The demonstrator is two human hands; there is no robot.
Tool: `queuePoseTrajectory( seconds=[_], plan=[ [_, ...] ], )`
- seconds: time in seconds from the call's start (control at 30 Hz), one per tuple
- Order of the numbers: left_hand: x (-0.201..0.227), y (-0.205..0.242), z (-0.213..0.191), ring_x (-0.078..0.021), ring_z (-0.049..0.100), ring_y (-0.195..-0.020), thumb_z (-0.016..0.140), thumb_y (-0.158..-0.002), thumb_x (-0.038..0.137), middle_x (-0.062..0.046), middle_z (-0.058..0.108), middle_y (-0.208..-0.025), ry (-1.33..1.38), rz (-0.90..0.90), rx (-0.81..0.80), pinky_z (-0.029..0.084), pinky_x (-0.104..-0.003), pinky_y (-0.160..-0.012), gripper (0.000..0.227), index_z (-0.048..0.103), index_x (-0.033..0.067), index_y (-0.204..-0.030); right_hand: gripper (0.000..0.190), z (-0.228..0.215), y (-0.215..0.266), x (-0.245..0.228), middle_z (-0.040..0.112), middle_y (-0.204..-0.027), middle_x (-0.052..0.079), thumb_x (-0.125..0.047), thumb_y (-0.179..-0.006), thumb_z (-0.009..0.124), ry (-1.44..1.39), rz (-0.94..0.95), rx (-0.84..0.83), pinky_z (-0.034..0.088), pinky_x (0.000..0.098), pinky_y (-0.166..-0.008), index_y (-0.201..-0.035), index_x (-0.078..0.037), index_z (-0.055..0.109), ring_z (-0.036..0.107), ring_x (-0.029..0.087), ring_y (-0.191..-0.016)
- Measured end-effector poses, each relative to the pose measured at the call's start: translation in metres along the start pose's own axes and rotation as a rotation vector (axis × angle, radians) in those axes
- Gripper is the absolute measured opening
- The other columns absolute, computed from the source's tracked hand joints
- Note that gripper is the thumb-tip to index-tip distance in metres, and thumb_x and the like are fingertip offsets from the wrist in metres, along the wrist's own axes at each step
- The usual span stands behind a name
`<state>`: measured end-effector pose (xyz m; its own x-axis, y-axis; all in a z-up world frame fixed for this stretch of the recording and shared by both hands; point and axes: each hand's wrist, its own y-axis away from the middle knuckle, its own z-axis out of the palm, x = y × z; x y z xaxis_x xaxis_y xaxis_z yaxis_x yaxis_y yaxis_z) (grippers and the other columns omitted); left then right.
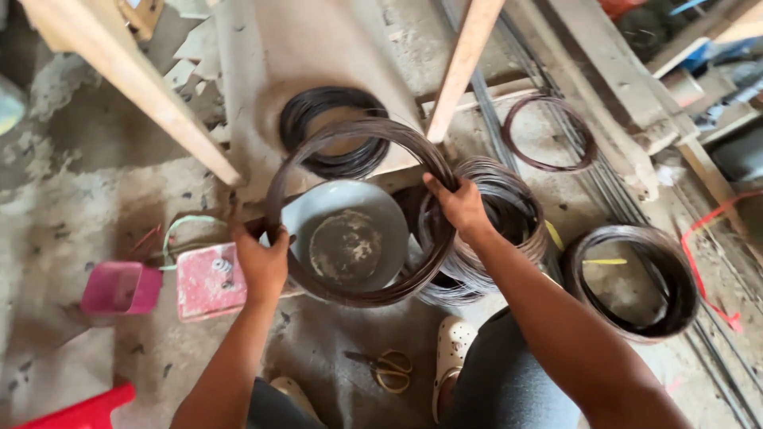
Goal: The person sits on the floor and handles several coils of dark wire. They pick up a coil, untangle it, and straighten the wire by hand, then place it back down among other coils.
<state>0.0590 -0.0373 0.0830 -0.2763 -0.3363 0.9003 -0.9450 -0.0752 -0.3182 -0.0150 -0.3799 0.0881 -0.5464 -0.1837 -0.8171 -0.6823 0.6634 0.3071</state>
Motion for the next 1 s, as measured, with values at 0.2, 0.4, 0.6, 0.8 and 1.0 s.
queuePoseTrajectory(
  seconds=[0.2, 0.4, 0.6, 0.8, 1.0],
  plan=[
    [0.015, 0.001, 0.008, -0.0372, 0.051, -0.108, 0.068, -0.089, -0.015, -0.022, 0.04, -0.117, 0.268, 0.158, -0.119, 0.064, -0.047, -0.081, 0.084, 0.026, 0.0039, -0.158, 0.051, -0.064, 0.064, -0.031, 0.065, -0.067, 0.02, -0.041, -0.1, 0.064, -0.704, -0.049, -0.157, 0.059, 0.0398, -0.04, -0.103, 0.009, 0.058, 0.065, 0.024, -0.045],
    [0.129, 0.023, 0.071, -0.0323, 0.063, -0.106, 0.077, -0.088, -0.012, -0.019, 0.053, -0.113, 0.312, 0.23, -0.183, 0.064, -0.044, -0.083, 0.085, 0.034, 0.0119, -0.158, 0.057, -0.185, 0.116, -0.043, 0.037, -0.063, 0.001, -0.04, -0.102, 0.063, -0.943, -0.325, -0.024, 0.042, 0.0272, -0.029, -0.119, 0.015, 0.055, 0.038, 0.008, -0.036],
    [0.215, 0.037, 0.157, -0.0344, 0.058, -0.114, 0.069, -0.101, -0.008, -0.034, 0.055, -0.13, 0.533, 0.446, -0.519, 0.056, -0.04, -0.099, 0.069, 0.028, -0.0058, -0.156, 0.04, -0.29, 0.186, -0.024, 0.023, -0.055, -0.006, -0.044, -0.097, 0.063, -0.914, -0.558, 0.274, 0.021, 0.0228, -0.029, -0.104, -0.005, 0.058, 0.025, 0.005, -0.036],
    [0.276, 0.11, 0.233, -0.0185, 0.068, -0.107, 0.067, -0.092, 0.019, -0.02, 0.072, -0.119, 0.86, -0.124, -0.854, 0.06, -0.031, -0.095, 0.073, 0.034, -0.0006, -0.154, 0.04, -0.341, 0.255, 0.032, 0.024, -0.058, -0.004, -0.046, -0.097, 0.065, -0.895, -0.55, 0.593, 0.016, 0.0205, -0.032, -0.093, -0.009, 0.049, 0.022, 0.005, -0.039],
    [0.209, 0.175, 0.299, -0.0282, 0.073, -0.098, 0.058, -0.09, 0.048, -0.019, 0.075, -0.11, 0.637, -0.785, -1.519, 0.058, -0.042, -0.077, 0.066, 0.056, 0.0052, -0.14, 0.045, -0.329, 0.261, 0.135, 0.032, -0.056, -0.004, -0.041, -0.097, 0.071, -1.052, -0.56, 0.671, 0.021, 0.0236, -0.03, -0.11, 0.001, 0.059, 0.03, 0.008, -0.037]
  ],
)
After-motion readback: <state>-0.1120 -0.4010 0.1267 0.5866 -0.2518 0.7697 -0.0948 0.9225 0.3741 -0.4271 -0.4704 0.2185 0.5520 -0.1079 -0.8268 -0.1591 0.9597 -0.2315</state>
